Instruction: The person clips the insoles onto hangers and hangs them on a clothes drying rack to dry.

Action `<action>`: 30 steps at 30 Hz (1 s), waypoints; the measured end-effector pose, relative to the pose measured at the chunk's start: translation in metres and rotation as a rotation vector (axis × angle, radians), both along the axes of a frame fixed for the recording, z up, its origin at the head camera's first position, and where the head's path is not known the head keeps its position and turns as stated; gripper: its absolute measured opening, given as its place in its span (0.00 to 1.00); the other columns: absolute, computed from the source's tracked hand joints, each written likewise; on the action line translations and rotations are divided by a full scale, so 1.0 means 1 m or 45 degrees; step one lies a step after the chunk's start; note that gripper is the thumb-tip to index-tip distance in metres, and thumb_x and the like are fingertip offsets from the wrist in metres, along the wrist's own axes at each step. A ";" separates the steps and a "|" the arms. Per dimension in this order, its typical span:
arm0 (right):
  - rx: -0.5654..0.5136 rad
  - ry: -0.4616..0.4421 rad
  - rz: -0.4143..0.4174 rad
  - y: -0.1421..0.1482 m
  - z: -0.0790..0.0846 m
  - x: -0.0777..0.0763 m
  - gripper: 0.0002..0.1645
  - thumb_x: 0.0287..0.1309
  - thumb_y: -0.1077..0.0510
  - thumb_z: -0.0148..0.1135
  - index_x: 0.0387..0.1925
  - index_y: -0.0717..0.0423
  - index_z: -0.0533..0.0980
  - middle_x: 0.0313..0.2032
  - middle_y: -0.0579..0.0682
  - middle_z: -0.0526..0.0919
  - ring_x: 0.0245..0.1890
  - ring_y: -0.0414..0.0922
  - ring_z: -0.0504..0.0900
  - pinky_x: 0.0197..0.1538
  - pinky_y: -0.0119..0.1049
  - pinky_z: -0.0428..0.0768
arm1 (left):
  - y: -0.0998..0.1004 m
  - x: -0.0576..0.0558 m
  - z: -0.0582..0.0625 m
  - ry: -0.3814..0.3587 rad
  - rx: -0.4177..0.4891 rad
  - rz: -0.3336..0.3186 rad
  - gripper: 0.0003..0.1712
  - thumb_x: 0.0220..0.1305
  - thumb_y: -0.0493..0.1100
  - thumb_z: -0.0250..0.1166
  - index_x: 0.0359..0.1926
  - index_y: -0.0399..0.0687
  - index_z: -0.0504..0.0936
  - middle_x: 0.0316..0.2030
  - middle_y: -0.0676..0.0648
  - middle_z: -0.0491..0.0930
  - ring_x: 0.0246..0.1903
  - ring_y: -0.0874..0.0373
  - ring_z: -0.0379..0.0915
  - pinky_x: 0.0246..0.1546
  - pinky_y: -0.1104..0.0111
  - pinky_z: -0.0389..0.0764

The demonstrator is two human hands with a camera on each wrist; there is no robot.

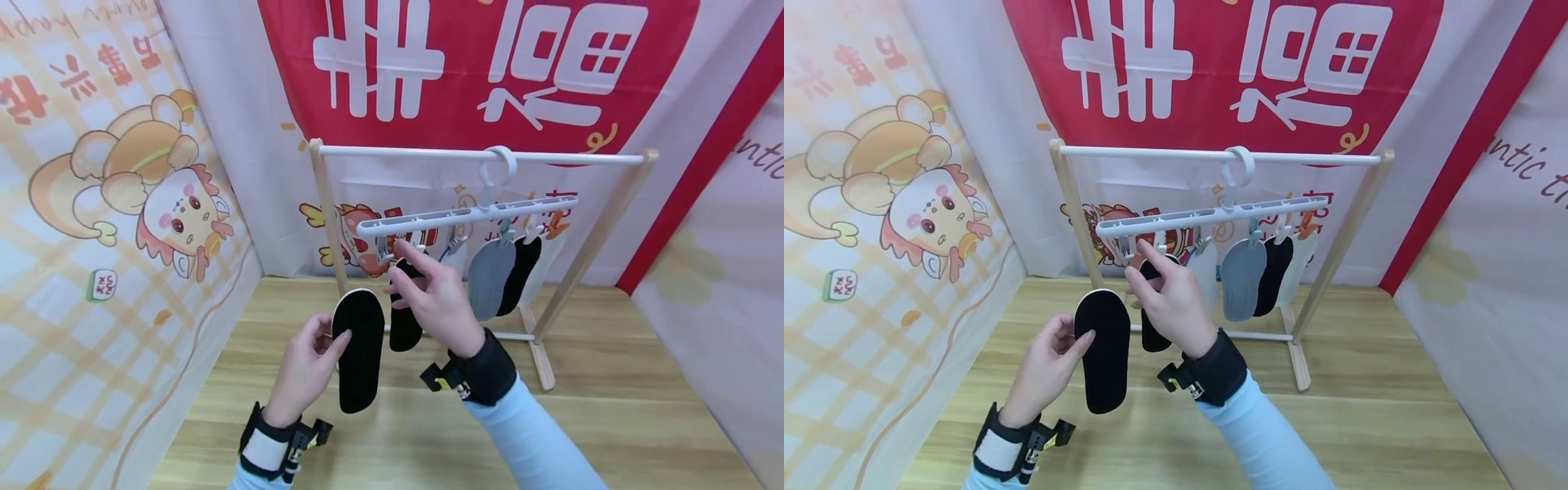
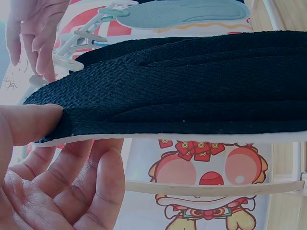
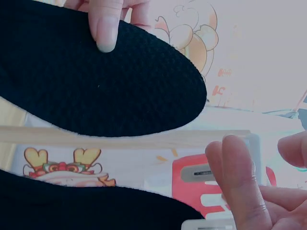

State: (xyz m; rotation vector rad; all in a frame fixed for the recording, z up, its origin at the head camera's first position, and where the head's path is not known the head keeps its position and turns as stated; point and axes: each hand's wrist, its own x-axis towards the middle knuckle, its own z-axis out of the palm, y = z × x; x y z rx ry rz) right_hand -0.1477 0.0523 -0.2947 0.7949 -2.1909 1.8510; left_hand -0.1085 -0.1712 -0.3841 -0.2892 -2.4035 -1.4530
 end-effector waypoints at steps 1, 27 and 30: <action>-0.005 -0.023 0.005 -0.001 0.000 -0.001 0.32 0.71 0.58 0.57 0.72 0.62 0.62 0.65 0.57 0.72 0.36 0.51 0.87 0.34 0.39 0.86 | 0.000 0.000 0.000 -0.003 0.004 -0.002 0.13 0.67 0.45 0.67 0.48 0.48 0.78 0.37 0.50 0.80 0.30 0.58 0.76 0.32 0.67 0.82; -0.244 -0.484 0.146 -0.028 0.009 -0.029 0.33 0.73 0.53 0.55 0.74 0.45 0.59 0.63 0.53 0.74 0.41 0.56 0.86 0.25 0.37 0.83 | -0.014 -0.032 -0.009 0.048 0.084 -0.013 0.12 0.68 0.45 0.66 0.45 0.43 0.77 0.35 0.46 0.82 0.29 0.57 0.79 0.31 0.69 0.80; -0.219 -0.456 0.140 -0.030 0.010 -0.033 0.30 0.72 0.54 0.56 0.72 0.44 0.63 0.61 0.54 0.74 0.41 0.57 0.86 0.25 0.37 0.83 | -0.016 -0.034 -0.006 0.057 0.075 0.006 0.12 0.68 0.45 0.66 0.45 0.43 0.77 0.35 0.46 0.83 0.28 0.56 0.79 0.31 0.70 0.79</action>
